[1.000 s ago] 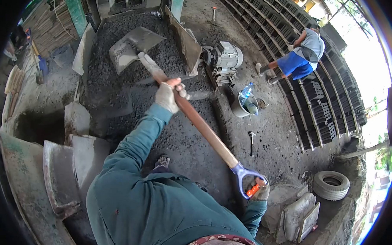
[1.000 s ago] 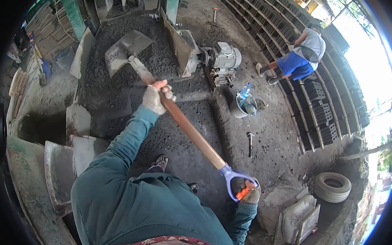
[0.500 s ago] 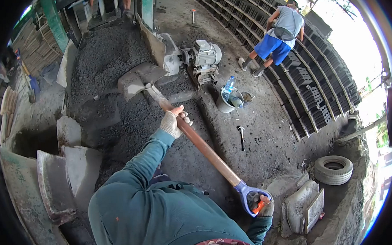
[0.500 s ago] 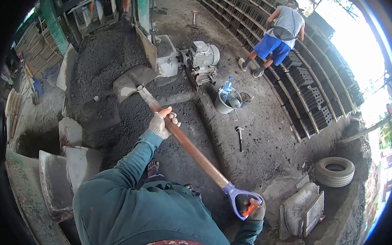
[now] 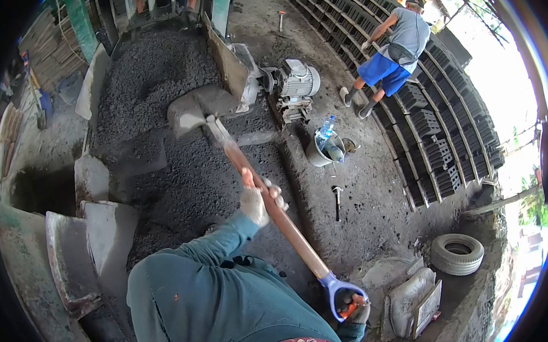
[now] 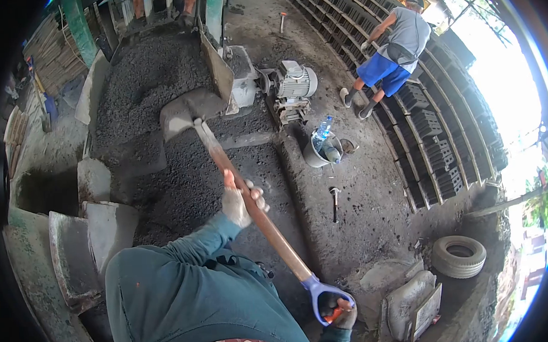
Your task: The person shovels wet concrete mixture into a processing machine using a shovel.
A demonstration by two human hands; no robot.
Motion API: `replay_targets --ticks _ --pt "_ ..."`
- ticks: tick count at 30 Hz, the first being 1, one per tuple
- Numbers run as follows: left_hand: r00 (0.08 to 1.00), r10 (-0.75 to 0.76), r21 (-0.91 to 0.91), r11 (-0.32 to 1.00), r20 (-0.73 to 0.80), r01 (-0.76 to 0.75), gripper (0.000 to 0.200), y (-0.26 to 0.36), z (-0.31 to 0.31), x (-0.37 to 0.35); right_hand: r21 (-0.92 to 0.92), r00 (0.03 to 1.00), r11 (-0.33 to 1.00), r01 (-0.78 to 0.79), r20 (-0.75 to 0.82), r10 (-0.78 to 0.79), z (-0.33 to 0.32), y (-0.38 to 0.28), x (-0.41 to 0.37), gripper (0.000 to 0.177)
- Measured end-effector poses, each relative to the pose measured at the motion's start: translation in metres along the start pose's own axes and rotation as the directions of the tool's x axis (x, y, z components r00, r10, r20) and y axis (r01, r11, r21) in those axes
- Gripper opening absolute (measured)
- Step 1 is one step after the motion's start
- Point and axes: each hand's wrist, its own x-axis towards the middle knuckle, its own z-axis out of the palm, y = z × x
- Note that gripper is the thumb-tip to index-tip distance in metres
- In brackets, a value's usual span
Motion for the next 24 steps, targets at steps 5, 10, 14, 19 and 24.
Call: replay_targets --ticks 5,10,14,19,24 --pt "0.987 0.128 0.202 0.973 -0.093 -0.107 0.071 0.125 0.013 0.043 -0.101 0.998 0.995 0.003 0.059 0.003 0.142 0.047 0.023 0.022" --pt "0.979 0.187 0.221 0.961 -0.084 -0.165 0.067 0.279 0.017 0.108 -0.017 0.976 1.000 0.016 0.219 -0.012 0.317 0.072 0.047 0.025" --pt "0.896 0.441 0.489 0.772 0.046 -0.405 0.060 0.325 0.036 0.123 -0.049 0.815 0.982 0.184 0.565 -0.124 0.351 0.055 0.049 0.036" --pt "0.967 0.121 0.110 0.983 0.222 -0.148 0.054 0.211 0.100 0.032 -0.042 0.765 0.804 0.593 0.341 -0.546 0.276 -0.063 -0.031 0.053" --pt "0.964 0.139 -0.130 0.985 0.226 -0.112 0.059 0.155 0.109 0.022 -0.420 0.067 -0.116 0.900 0.396 -0.916 0.195 -0.170 -0.024 0.053"
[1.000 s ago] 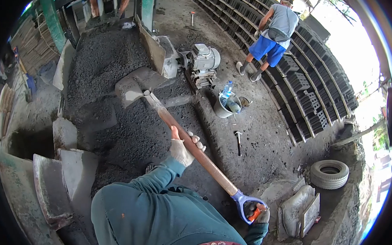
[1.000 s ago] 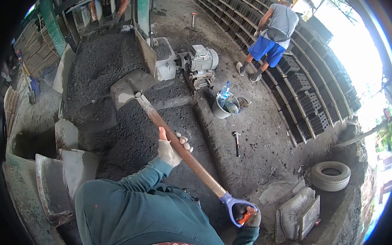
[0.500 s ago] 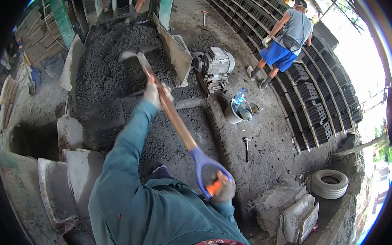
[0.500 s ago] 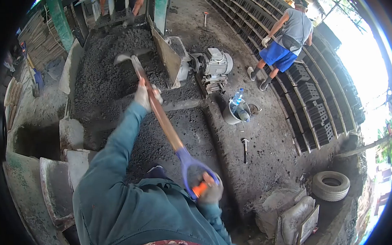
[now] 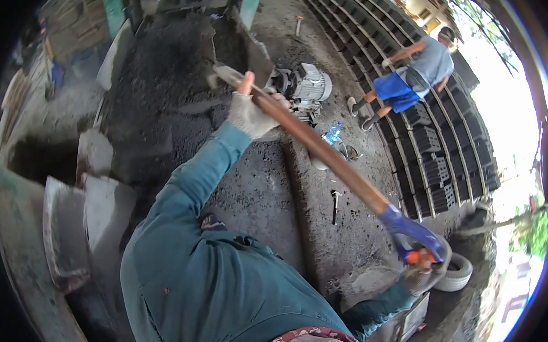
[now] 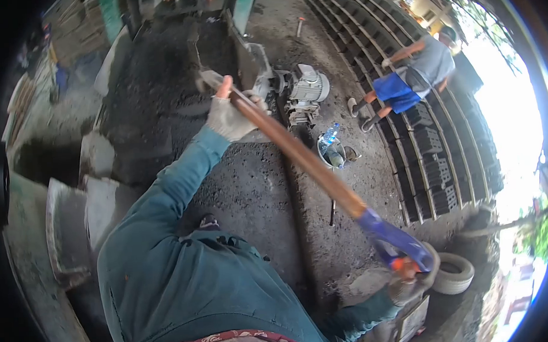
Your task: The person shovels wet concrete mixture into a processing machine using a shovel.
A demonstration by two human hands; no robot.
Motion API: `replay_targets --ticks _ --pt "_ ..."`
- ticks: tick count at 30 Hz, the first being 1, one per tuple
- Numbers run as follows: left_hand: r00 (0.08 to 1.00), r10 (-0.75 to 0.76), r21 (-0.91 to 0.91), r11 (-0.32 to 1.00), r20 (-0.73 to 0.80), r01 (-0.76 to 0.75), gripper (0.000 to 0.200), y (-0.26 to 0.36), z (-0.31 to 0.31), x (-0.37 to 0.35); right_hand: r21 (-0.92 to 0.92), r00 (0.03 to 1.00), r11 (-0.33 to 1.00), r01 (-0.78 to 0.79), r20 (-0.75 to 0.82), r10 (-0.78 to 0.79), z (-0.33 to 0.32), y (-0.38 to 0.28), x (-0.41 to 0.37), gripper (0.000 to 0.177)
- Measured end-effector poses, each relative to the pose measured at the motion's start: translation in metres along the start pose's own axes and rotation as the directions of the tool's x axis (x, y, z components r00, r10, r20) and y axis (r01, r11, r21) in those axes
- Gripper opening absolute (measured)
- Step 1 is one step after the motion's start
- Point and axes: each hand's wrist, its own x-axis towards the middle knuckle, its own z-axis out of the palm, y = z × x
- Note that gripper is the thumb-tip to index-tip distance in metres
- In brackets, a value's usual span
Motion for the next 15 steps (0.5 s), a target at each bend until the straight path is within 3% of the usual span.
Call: replay_targets --ticks 1,2,3,6,7,10,11,12,15 --pt "0.996 -0.091 -0.129 0.987 0.020 0.093 0.062 -0.014 0.009 -0.015 -0.087 0.989 0.985 0.147 -0.018 -0.149 -0.027 0.018 0.018 0.050" --pt "0.983 -0.167 -0.068 0.983 0.077 0.172 0.064 -0.029 0.009 -0.025 -0.249 0.946 0.921 0.300 -0.043 -0.320 -0.033 0.017 0.034 0.047" --pt "0.968 -0.153 0.033 0.988 0.197 0.149 0.068 -0.042 0.005 -0.032 -0.418 0.874 0.809 0.413 -0.066 -0.481 -0.036 0.012 0.051 0.044" --pt "0.841 -0.214 0.283 0.956 0.497 0.076 0.079 -0.062 -0.003 -0.051 -0.662 0.691 0.638 0.394 -0.244 -0.680 -0.039 -0.033 0.114 0.040" --pt "0.779 -0.254 0.354 0.934 0.573 0.043 0.082 -0.064 -0.003 -0.057 -0.663 0.652 0.621 0.419 -0.256 -0.713 -0.030 -0.051 0.134 0.039" --pt "0.729 -0.180 0.440 0.880 0.661 -0.181 0.088 -0.061 0.011 -0.080 -0.607 0.571 0.559 0.564 -0.202 -0.795 0.020 -0.104 0.186 0.035" --pt "0.684 -0.193 0.397 0.905 0.703 -0.153 0.088 -0.056 0.016 -0.085 -0.574 0.551 0.539 0.616 -0.174 -0.816 0.042 -0.121 0.199 0.033" --pt "0.738 -0.140 0.365 0.919 0.660 -0.152 0.090 -0.051 0.015 -0.090 -0.530 0.537 0.525 0.666 -0.148 -0.830 0.069 -0.140 0.209 0.032" --pt "0.750 0.010 0.227 0.950 0.661 -0.213 0.094 -0.025 0.005 -0.086 -0.375 0.509 0.500 0.780 -0.085 -0.857 0.149 -0.191 0.224 0.029"
